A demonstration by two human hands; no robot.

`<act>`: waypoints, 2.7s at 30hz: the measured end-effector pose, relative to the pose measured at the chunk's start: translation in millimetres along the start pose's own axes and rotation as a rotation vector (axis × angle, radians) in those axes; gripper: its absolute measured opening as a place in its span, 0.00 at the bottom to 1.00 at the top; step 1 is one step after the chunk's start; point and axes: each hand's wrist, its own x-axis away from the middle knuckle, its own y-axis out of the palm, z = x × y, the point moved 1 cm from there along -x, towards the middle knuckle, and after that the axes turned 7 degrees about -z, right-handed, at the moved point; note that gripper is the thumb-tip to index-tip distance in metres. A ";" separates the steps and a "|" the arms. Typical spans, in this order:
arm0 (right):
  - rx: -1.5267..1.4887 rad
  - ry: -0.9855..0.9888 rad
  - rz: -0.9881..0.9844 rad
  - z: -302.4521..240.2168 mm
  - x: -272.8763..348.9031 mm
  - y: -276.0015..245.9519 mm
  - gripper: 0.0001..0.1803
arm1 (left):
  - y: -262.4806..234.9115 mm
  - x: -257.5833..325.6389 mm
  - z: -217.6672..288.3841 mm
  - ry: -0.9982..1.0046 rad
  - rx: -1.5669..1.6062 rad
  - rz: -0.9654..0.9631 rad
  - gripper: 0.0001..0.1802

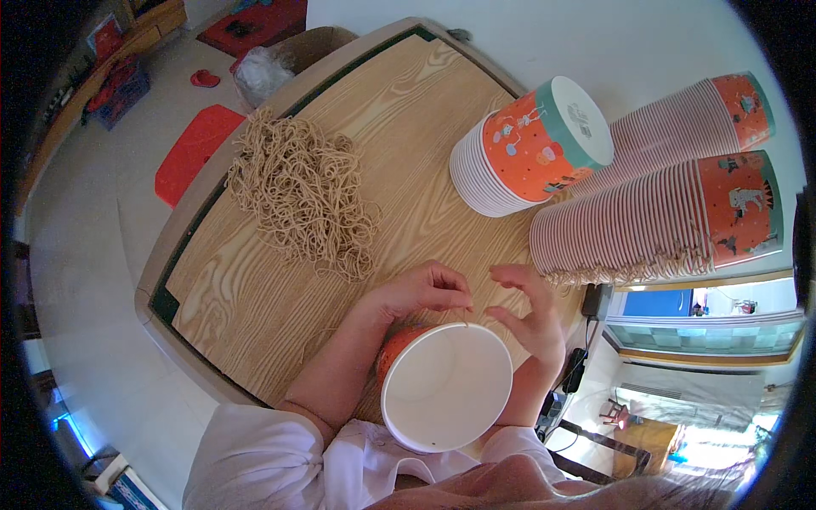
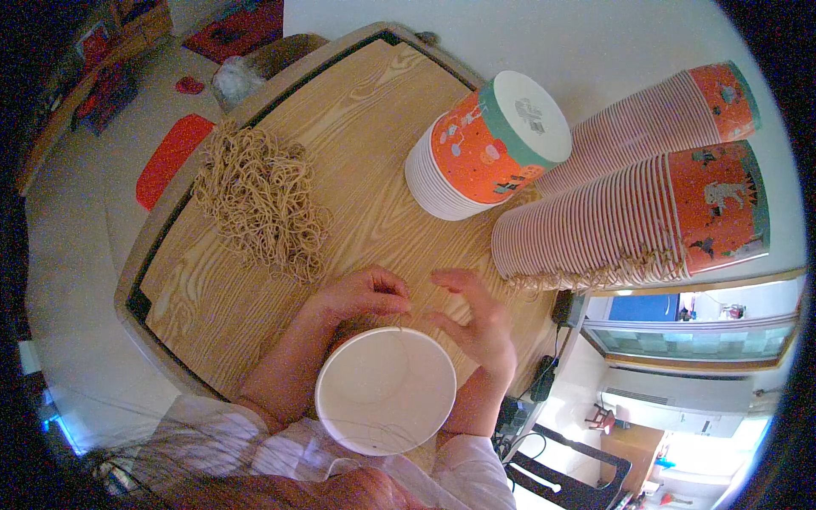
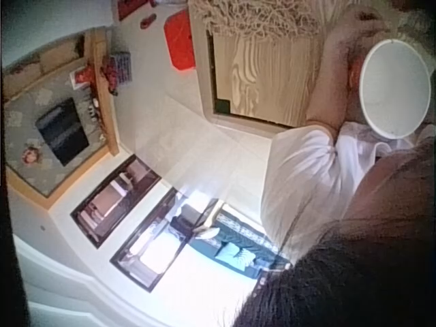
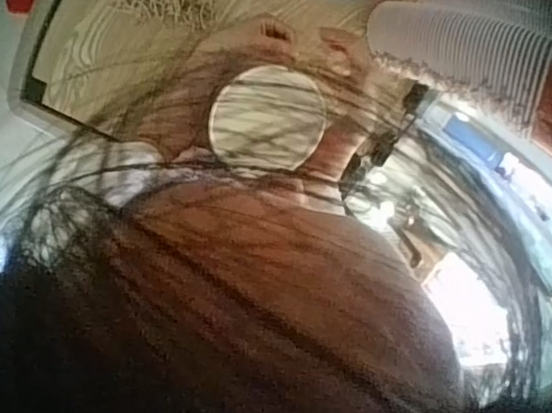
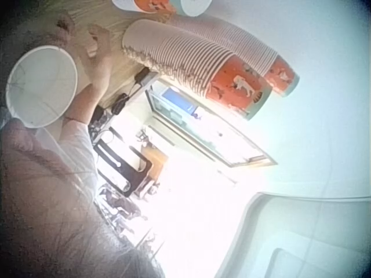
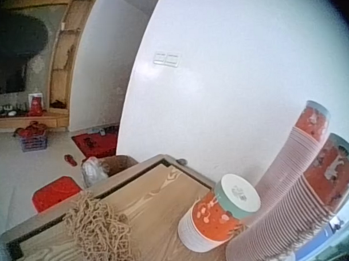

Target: Attaching rubber bands or strings to paper cups for packaging or assembly.

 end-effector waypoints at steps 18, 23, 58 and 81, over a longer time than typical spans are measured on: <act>-0.021 0.082 -0.146 15.1 8.5 -2.8 0.08 | 1.3 -1.8 1.7 0.092 -0.029 -0.030 0.07; 0.074 0.152 -0.143 14.1 8.3 0.2 0.09 | 2.5 -0.8 4.5 0.106 -0.053 -0.026 0.07; 0.160 0.179 -0.280 19.5 -2.4 15.6 0.07 | -8.1 10.7 19.7 0.211 -0.383 -0.282 0.15; 0.122 0.038 -0.257 8.6 4.7 3.7 0.06 | 4.8 -5.7 -3.8 0.300 -0.089 -0.150 0.10</act>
